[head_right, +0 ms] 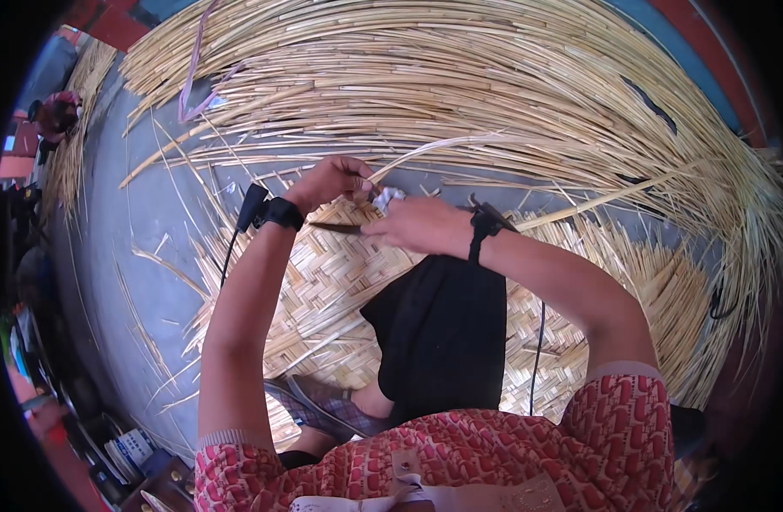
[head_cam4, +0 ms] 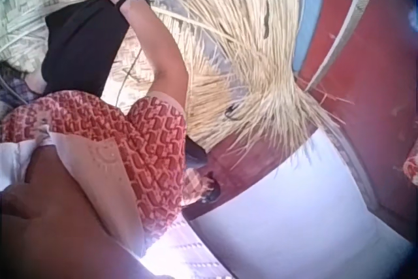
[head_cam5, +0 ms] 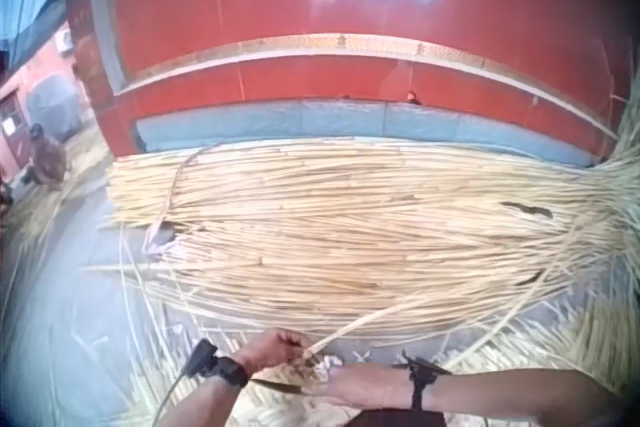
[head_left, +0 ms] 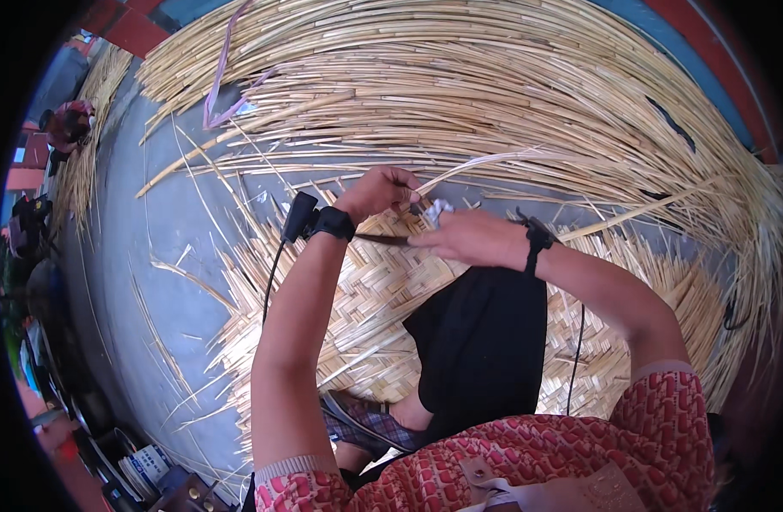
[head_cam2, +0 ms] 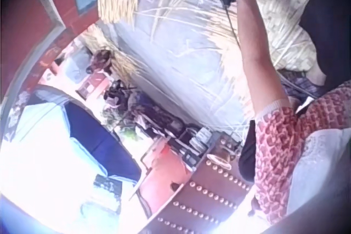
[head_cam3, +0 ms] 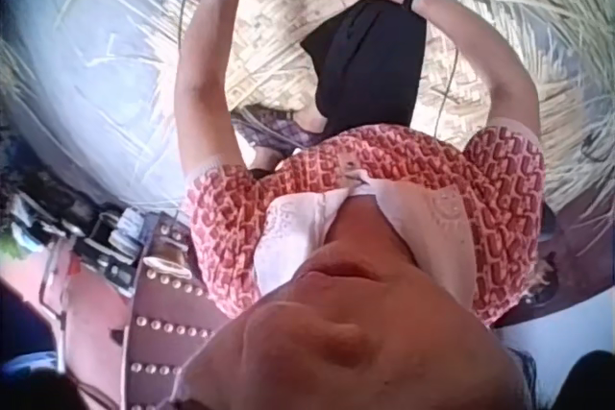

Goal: Weaving thin bamboo strips together to create a large mat on the ground.

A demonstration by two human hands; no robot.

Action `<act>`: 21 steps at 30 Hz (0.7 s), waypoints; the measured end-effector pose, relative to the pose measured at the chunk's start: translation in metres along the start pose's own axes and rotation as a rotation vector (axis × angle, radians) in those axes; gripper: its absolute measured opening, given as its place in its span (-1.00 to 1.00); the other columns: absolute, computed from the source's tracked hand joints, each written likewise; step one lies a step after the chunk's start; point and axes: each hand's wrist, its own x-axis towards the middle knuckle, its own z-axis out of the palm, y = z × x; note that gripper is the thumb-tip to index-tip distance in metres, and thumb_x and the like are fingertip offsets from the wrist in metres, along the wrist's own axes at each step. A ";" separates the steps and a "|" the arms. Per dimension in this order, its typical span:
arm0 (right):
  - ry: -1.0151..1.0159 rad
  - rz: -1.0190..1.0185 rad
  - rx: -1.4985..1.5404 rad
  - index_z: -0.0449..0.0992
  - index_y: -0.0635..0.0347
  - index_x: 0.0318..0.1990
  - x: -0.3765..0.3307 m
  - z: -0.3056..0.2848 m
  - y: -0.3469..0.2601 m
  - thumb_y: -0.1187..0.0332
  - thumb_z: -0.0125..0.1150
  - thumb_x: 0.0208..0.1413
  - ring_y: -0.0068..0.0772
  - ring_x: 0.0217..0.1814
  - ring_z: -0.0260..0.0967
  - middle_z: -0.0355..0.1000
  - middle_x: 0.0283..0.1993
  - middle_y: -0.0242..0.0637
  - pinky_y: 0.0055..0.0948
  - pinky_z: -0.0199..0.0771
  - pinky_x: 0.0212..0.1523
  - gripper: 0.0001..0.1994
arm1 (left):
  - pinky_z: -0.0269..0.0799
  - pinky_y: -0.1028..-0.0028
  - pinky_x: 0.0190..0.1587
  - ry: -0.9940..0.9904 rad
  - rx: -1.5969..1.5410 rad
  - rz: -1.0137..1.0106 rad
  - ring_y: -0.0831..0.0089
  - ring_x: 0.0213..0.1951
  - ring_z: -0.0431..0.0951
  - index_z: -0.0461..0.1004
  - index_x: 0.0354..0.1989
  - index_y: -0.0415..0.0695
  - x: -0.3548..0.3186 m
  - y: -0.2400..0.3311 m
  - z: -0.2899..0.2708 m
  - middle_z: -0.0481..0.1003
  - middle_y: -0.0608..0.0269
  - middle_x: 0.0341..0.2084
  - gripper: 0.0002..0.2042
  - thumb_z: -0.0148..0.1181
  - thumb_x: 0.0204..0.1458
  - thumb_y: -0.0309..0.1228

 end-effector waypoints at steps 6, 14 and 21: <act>0.058 0.203 0.026 0.37 -0.29 0.26 0.017 0.017 0.033 0.15 -0.02 0.31 0.01 -0.21 0.43 0.43 -0.27 -0.08 -0.08 0.44 -0.19 -0.62 | 0.50 0.57 -0.23 0.071 -0.329 -0.023 0.59 -0.36 0.56 0.56 -0.25 -0.15 -0.005 -0.030 0.010 0.59 0.36 -0.35 -0.90 0.24 0.14 -0.41; 0.051 0.245 0.109 0.39 -0.32 0.24 0.023 0.034 0.051 0.09 0.00 0.27 0.02 -0.14 0.49 0.52 -0.16 -0.08 -0.07 0.49 -0.09 -0.62 | 0.23 0.64 -0.47 0.442 -0.484 0.234 0.69 -0.47 0.43 0.59 -0.24 -0.19 -0.082 0.020 0.061 0.57 0.39 -0.49 -0.88 0.21 0.15 -0.42; 0.039 -0.095 -0.179 0.58 -0.22 -0.06 0.010 0.031 0.002 0.16 0.30 0.01 -0.03 -0.23 0.48 0.45 -0.36 -0.20 -0.11 0.50 -0.24 -0.71 | 0.49 0.37 -0.21 0.799 0.215 -0.021 0.27 -0.30 0.62 0.60 -0.14 -0.23 -0.171 -0.026 -0.032 0.63 0.15 -0.31 -0.62 -0.01 0.28 -0.16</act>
